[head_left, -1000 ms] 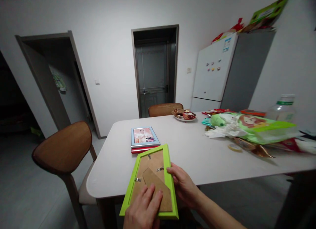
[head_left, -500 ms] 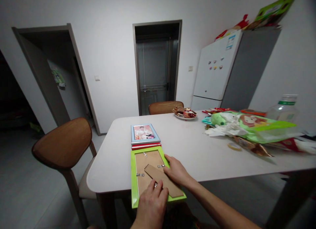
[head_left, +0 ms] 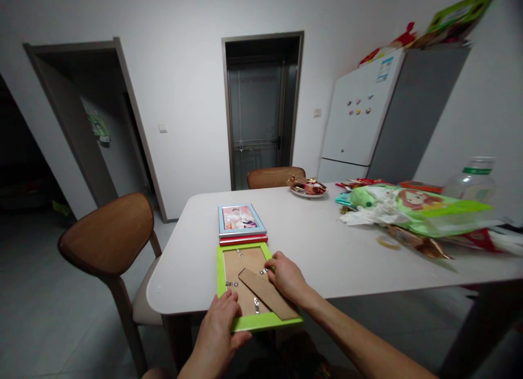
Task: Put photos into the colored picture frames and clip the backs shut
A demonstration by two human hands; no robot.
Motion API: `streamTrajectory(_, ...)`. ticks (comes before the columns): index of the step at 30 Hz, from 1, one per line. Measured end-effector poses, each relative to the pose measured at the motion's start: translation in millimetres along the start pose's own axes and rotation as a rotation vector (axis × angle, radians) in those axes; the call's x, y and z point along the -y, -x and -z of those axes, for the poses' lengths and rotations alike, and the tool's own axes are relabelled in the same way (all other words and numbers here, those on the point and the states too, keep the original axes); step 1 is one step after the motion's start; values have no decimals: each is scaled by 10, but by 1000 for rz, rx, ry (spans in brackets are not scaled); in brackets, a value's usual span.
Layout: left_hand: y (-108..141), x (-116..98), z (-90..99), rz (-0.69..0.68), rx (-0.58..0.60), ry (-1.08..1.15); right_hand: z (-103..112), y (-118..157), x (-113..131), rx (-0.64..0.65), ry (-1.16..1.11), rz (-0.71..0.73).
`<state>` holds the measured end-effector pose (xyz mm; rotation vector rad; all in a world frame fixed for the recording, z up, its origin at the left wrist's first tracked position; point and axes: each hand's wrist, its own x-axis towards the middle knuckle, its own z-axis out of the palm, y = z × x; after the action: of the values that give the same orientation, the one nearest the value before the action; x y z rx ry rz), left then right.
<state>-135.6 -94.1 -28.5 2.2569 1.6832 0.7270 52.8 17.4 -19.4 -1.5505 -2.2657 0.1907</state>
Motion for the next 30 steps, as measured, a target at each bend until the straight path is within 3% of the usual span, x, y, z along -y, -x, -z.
streamTrajectory(10, 6, 12, -11, -30, -42, 24, 5, -60, 76, -48, 139, -27)
streamTrajectory(13, 18, -3, -15, -20, -46, 19, -6, -65, 245, -120, 37, 78)
streamTrajectory(19, 20, -20, -2, -13, -27, 14, -128, -93, 681, 67, -104, 309)
streamTrajectory(30, -11, -117, 72, 28, -22, 44, -208, -100, 840, 39, 28, 226)
